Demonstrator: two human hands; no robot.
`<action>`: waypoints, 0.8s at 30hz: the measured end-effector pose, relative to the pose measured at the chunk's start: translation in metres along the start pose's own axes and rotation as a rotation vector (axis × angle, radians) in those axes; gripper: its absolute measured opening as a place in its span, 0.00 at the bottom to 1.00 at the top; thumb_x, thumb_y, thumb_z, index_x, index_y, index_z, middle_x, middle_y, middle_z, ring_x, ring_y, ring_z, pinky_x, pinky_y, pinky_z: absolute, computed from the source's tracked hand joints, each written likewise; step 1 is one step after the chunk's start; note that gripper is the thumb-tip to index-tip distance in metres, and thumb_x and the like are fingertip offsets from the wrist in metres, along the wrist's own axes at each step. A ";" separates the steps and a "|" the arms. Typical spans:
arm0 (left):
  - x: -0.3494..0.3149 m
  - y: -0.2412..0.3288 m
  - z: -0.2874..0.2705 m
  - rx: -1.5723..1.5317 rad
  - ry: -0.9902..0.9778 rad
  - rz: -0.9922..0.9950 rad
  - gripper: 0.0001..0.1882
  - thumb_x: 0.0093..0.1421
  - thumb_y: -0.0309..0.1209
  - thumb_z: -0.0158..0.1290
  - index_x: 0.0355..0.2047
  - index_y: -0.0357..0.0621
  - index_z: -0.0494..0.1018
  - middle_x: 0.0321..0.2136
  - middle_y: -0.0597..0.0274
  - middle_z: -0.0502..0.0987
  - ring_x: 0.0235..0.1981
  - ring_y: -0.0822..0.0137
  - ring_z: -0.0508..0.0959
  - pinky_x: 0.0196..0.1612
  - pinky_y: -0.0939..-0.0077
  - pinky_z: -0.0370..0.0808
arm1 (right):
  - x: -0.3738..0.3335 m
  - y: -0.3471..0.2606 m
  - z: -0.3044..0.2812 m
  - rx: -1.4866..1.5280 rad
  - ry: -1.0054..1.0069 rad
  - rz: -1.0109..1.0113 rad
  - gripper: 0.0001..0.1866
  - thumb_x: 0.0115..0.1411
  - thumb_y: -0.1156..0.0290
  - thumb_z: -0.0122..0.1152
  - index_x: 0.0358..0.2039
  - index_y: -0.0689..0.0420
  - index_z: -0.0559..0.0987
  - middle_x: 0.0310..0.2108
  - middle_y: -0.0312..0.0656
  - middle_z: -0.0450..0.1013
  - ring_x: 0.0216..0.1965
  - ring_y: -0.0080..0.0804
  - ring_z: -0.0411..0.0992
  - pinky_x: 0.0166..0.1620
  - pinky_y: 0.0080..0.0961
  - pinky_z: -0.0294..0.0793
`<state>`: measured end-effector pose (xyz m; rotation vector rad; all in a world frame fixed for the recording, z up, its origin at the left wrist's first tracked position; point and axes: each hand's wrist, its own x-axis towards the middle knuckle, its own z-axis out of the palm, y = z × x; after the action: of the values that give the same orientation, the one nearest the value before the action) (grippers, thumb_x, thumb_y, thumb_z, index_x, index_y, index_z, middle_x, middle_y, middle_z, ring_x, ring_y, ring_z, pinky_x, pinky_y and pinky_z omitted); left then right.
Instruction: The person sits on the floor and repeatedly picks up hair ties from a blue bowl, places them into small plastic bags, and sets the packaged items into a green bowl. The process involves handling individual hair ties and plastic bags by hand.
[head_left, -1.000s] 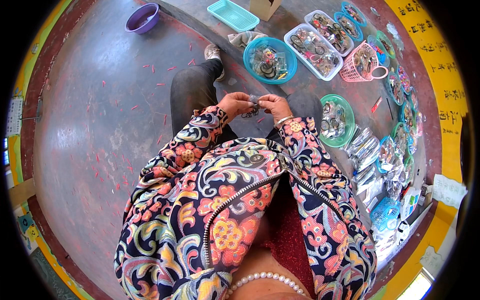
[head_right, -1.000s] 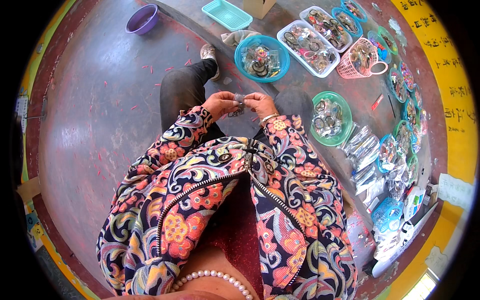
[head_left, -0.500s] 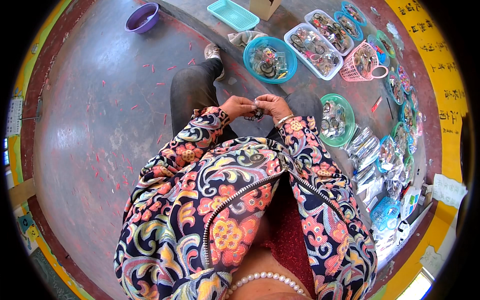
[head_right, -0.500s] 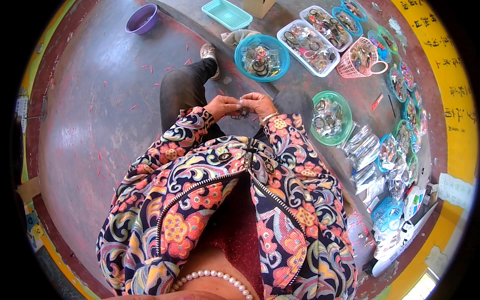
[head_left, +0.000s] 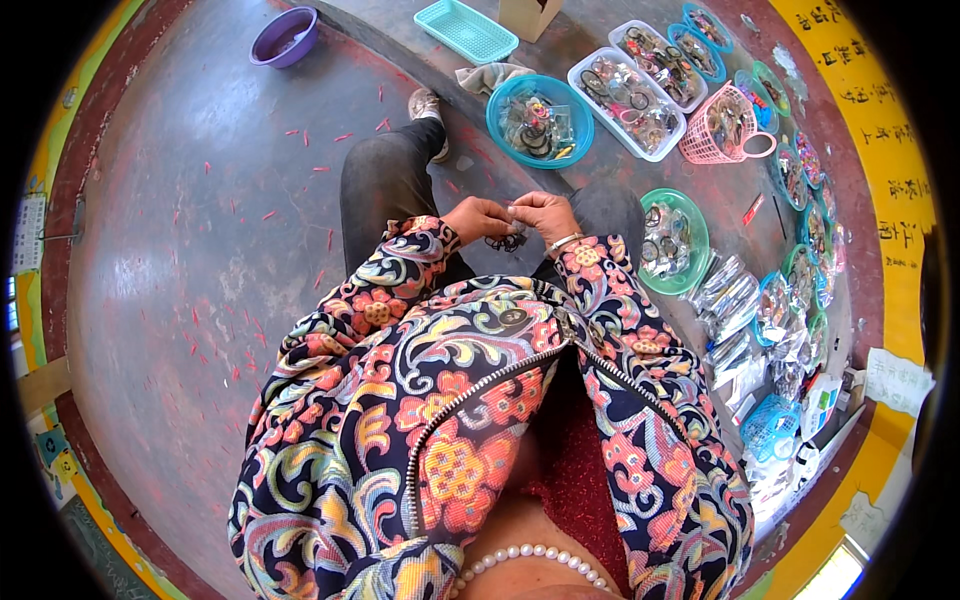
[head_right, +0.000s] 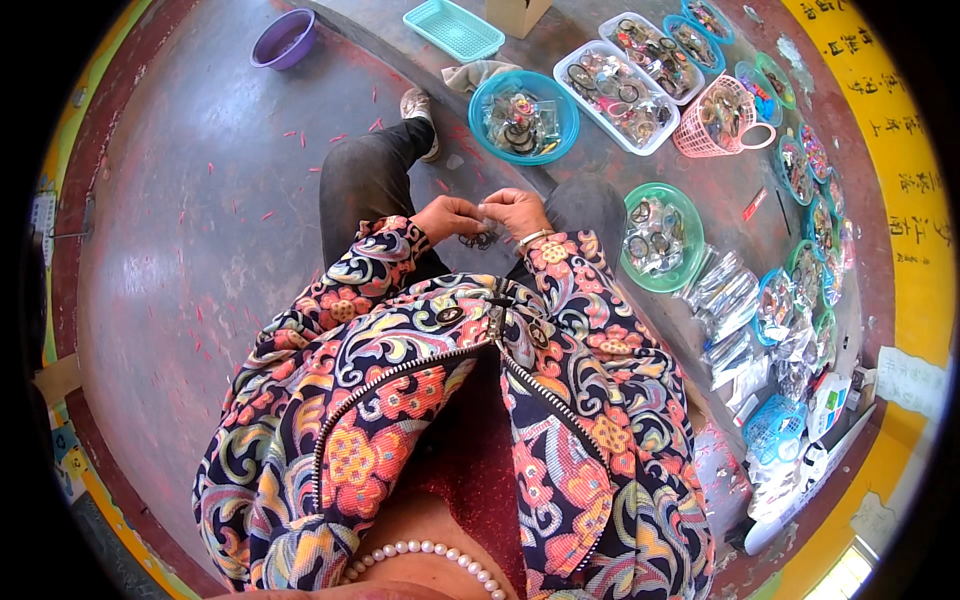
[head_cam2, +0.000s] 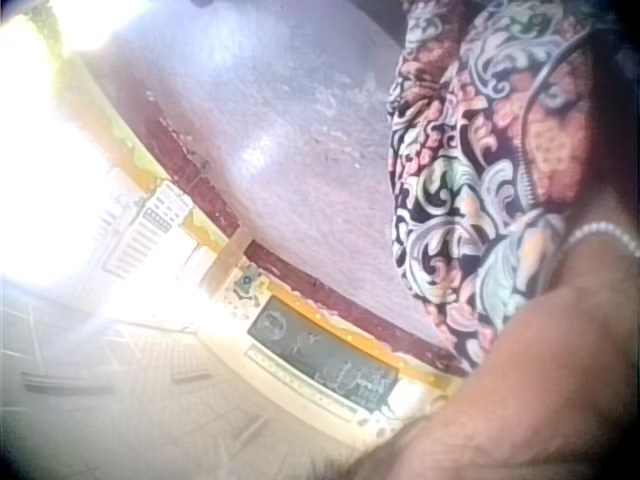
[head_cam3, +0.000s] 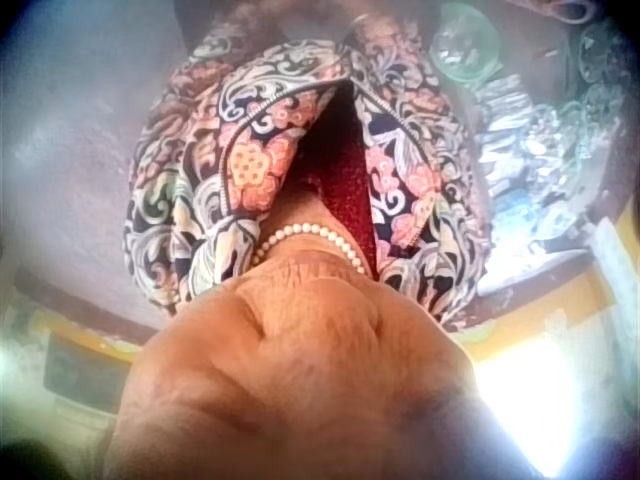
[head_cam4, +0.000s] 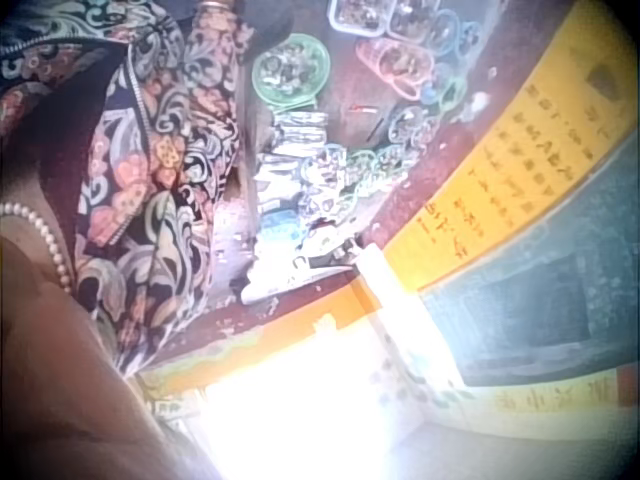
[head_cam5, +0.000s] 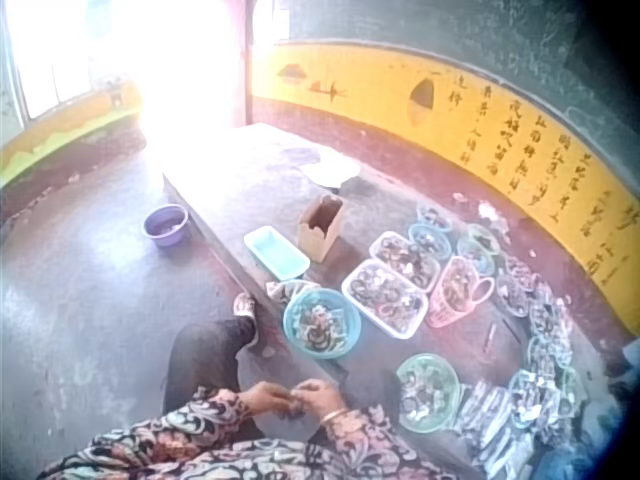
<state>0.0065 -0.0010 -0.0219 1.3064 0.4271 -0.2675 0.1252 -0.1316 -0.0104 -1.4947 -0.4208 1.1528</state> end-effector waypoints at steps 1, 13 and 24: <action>0.000 -0.001 0.000 0.001 0.009 0.006 0.09 0.47 0.26 0.56 0.29 0.34 0.73 0.23 0.63 0.74 0.25 0.74 0.72 0.30 0.82 0.69 | 0.001 0.001 0.000 0.002 -0.003 0.001 0.07 0.45 0.74 0.61 0.26 0.61 0.75 0.21 0.33 0.71 0.22 0.17 0.66 0.28 0.13 0.64; 0.003 -0.003 -0.005 -0.365 0.220 0.044 0.09 0.51 0.29 0.52 0.30 0.35 0.72 0.25 0.61 0.74 0.25 0.71 0.73 0.28 0.81 0.70 | 0.002 0.000 -0.001 0.042 0.016 0.136 0.12 0.45 0.63 0.62 0.28 0.55 0.74 0.23 0.30 0.70 0.22 0.16 0.64 0.24 0.13 0.59; -0.006 0.011 0.000 -0.363 0.157 -0.021 0.08 0.51 0.31 0.53 0.29 0.39 0.70 0.22 0.64 0.73 0.22 0.74 0.73 0.20 0.86 0.69 | 0.003 0.002 -0.003 0.000 -0.018 0.104 0.09 0.44 0.64 0.63 0.24 0.54 0.75 0.18 0.28 0.68 0.18 0.14 0.61 0.21 0.13 0.57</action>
<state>0.0062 0.0018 -0.0094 0.9695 0.5926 -0.0977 0.1286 -0.1319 -0.0133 -1.5217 -0.3581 1.2490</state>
